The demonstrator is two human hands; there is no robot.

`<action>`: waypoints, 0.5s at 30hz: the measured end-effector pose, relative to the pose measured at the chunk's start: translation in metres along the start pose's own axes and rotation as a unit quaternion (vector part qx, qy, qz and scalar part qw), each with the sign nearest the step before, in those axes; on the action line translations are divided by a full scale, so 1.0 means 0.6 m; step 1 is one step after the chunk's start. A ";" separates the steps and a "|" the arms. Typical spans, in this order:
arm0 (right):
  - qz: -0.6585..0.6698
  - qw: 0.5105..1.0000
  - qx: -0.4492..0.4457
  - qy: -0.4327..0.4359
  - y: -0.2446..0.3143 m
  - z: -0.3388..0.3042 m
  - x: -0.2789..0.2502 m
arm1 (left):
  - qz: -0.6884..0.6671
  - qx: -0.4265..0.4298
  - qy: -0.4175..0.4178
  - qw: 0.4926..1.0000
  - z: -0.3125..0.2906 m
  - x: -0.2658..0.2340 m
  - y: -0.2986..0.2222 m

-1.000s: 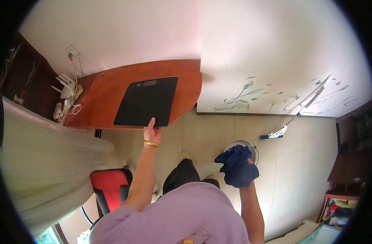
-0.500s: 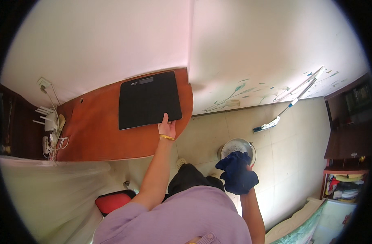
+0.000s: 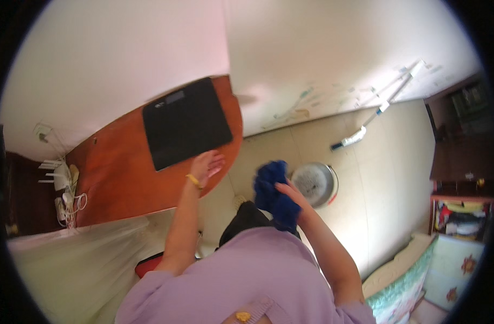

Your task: The person cleans a bedroom by wiping a laptop, a bed headboard, and a wardrobe with a blue cloth. They dip the cloth into a bucket of water to wet it before wiping the surfaces.

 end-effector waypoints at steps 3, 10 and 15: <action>-0.159 0.987 0.019 -0.003 0.001 0.025 0.080 | 0.037 -0.008 0.082 0.996 -0.148 0.090 -0.036; -0.695 0.671 -0.086 0.242 -0.072 0.043 0.294 | -0.191 0.068 0.061 0.977 -0.279 0.016 0.011; -0.643 0.735 -0.092 0.192 -0.032 0.035 0.242 | -0.208 -0.044 0.131 0.968 -0.265 0.073 0.007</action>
Point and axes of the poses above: each hand's wrist, its own z-axis towards the middle knuckle, its own x-axis out of the palm, y = z × x, the point moved 10 cm from there along z, towards the middle knuckle, and after that the axes turned 9 degrees about -z, right-handed, at the moved point
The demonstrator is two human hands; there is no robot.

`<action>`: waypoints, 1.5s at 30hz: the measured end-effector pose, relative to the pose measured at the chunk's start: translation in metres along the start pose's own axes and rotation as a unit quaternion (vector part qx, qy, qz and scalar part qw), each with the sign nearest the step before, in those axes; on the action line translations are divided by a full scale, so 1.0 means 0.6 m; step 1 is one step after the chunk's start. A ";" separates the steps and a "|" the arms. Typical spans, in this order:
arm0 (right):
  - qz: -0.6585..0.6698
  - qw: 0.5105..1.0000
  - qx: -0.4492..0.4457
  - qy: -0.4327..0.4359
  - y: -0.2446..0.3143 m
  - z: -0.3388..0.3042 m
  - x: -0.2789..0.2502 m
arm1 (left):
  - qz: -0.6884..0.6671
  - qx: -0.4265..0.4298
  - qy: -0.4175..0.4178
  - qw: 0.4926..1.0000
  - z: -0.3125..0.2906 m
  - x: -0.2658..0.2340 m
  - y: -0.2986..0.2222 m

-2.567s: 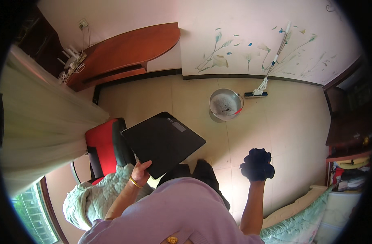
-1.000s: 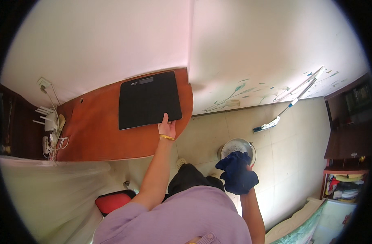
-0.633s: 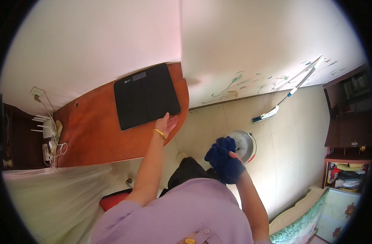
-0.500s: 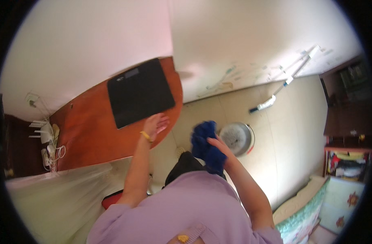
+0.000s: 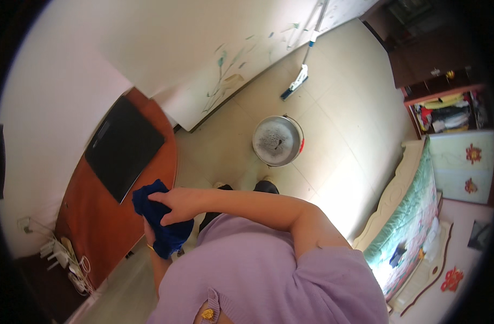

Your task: The person cleans a bedroom by wiping a laptop, a bed headboard, and a wardrobe with a blue cloth. They dip the cloth into a bucket of water to wet it before wiping the surfaces.

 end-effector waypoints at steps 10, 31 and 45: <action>0.090 0.922 0.160 -0.340 -0.309 -0.255 -0.110 | 0.255 -0.227 -0.078 0.937 0.210 0.040 0.246; 0.204 0.703 0.471 -0.492 -1.042 -0.488 -0.041 | 0.570 -0.190 -0.140 0.787 0.645 -0.064 0.637; 0.039 0.766 0.583 -0.268 -1.474 -0.296 0.137 | 0.923 -0.180 0.301 0.156 0.903 -0.391 0.961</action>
Point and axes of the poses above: each hand's wrist, its own z-axis towards the middle knuckle, its own x-axis out of the palm, y = z × x, the point moved 10 cm from there along z, towards the middle knuckle, and after that the axes turned 9 degrees about -z, right-handed, at the moved point
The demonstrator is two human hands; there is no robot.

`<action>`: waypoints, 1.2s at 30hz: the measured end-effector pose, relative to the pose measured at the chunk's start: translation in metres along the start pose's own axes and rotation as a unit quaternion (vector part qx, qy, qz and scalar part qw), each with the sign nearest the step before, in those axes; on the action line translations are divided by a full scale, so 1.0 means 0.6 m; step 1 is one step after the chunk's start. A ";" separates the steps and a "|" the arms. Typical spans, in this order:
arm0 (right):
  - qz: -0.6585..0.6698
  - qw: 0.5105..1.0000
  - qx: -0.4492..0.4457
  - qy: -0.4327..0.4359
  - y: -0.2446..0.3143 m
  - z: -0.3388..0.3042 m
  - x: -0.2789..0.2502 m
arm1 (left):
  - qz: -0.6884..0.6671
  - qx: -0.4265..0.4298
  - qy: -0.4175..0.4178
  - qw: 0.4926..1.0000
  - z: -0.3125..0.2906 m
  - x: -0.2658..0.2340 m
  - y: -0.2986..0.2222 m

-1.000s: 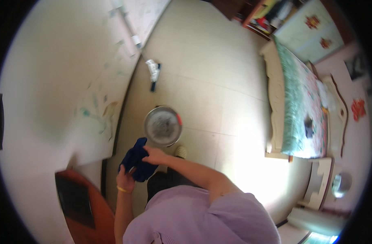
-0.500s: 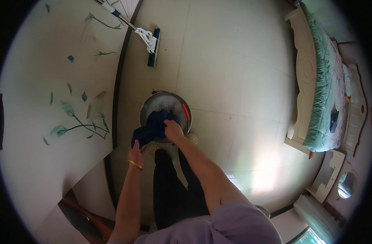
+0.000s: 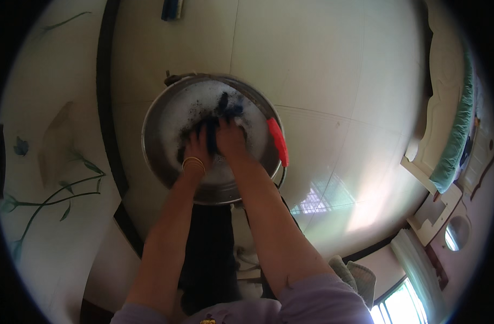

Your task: The person cleans a bedroom by wiping a laptop, a bed headboard, and a wardrobe with a blue cloth. They dip the cloth into a bucket of water to wet it before wiping the surfaces.

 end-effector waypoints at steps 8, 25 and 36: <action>0.162 0.985 0.008 -0.063 -0.050 0.068 0.018 | -0.466 -0.227 0.063 0.853 0.030 0.047 0.077; 0.190 0.976 0.078 -0.078 -0.016 -0.077 -0.255 | -0.750 -0.210 -0.001 0.627 -0.160 -0.079 0.062; 0.086 0.994 0.045 -0.048 0.008 -0.065 -0.049 | -0.133 0.078 -0.224 0.962 -0.085 0.005 0.029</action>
Point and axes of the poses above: each hand's wrist, its own z-axis towards the middle knuckle, its own x-axis out of the palm, y = z × x, the point moved 10 cm from there along z, towards the middle knuckle, and after that the axes turned 9 degrees about -z, right-handed, at the moved point
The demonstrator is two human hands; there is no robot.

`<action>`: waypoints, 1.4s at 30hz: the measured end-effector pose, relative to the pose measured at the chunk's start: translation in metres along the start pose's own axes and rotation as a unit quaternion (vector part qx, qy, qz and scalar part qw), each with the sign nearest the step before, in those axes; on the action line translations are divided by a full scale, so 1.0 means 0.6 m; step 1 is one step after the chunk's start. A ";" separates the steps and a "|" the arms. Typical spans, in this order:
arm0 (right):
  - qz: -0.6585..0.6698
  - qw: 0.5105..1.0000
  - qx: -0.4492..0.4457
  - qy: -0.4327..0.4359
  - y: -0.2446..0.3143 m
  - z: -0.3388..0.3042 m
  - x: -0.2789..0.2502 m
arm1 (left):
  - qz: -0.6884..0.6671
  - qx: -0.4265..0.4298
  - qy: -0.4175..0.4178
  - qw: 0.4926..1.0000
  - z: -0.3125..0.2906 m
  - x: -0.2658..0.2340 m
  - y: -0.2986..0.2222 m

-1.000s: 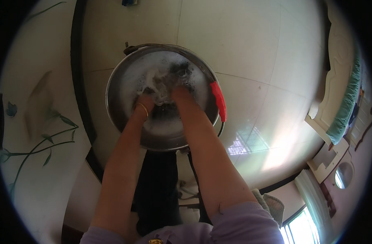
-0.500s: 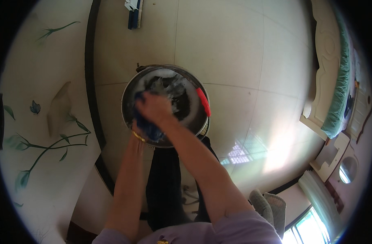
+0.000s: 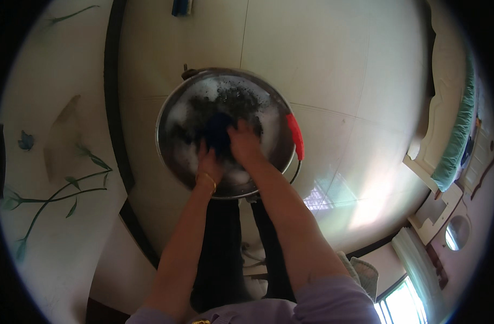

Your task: The person cleans a bedroom by wiping a laptop, a bed headboard, and a wardrobe with a blue cloth. They dip the cloth into a bucket of water to wet it before wiping the surfaces.

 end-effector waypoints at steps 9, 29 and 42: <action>0.162 0.982 0.080 0.061 -0.039 0.064 0.045 | -0.301 -0.368 0.325 0.817 0.006 0.108 0.077; 0.514 0.845 -0.093 -0.113 0.059 -0.339 -0.604 | -0.902 -0.172 0.202 0.342 -0.174 -0.307 -0.329; 0.912 0.186 -0.222 0.291 0.215 -0.416 -0.539 | -0.980 -0.048 0.113 0.155 -0.243 -0.495 -0.474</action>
Point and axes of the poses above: each hand's wrist, its own z-axis towards the middle knuckle, its own x-axis out of the palm, y = z × x, the point moved 10 cm from there along z, towards the middle knuckle, and after that the axes turned 9 degrees about -z, right-handed, at the moved point
